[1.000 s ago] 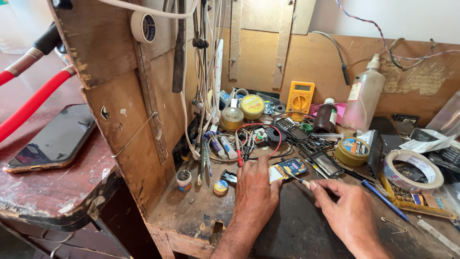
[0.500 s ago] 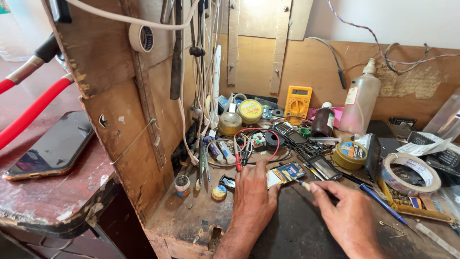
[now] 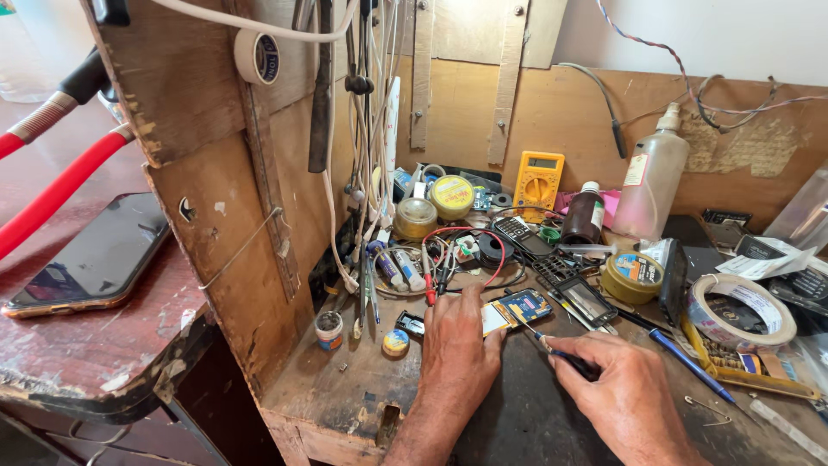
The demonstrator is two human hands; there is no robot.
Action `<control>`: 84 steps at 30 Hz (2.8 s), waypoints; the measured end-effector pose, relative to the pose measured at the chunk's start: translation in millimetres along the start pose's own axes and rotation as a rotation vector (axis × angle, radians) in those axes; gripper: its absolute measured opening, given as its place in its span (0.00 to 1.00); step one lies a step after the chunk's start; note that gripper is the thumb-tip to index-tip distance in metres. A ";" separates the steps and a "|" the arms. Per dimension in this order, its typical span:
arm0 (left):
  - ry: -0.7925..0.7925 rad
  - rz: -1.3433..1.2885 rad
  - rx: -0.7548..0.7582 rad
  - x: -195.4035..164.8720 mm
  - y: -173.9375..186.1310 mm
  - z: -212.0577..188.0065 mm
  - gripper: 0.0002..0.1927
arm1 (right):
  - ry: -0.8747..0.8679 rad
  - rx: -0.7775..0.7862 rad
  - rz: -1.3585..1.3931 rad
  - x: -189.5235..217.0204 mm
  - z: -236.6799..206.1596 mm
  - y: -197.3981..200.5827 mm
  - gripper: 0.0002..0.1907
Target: The person disassembles a small electronic device, removes a battery, and uses a screwdriver and soldering iron to work on the internal components on a cluttered workbench.
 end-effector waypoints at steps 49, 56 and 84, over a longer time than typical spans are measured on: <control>0.006 -0.003 -0.001 7.3 -1.0 -4.4 0.30 | -0.203 -0.069 0.130 -25.2 -14.1 -4.5 0.13; -0.007 -0.004 -0.001 4.5 -2.3 -3.1 0.31 | -0.109 -0.133 0.138 -17.6 -9.1 -5.6 0.13; 0.018 -0.001 0.018 8.2 -3.5 -3.5 0.30 | -0.110 -0.071 0.111 -13.0 -7.5 -11.5 0.13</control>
Point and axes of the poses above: each hand's wrist, its own z-axis towards the middle knuckle, its own y-axis out of the back of the hand, x = y × z, the point moved 6 cm from there along z, towards the middle knuckle, and after that the axes turned 4 degrees about -x, right-handed, at the moved point
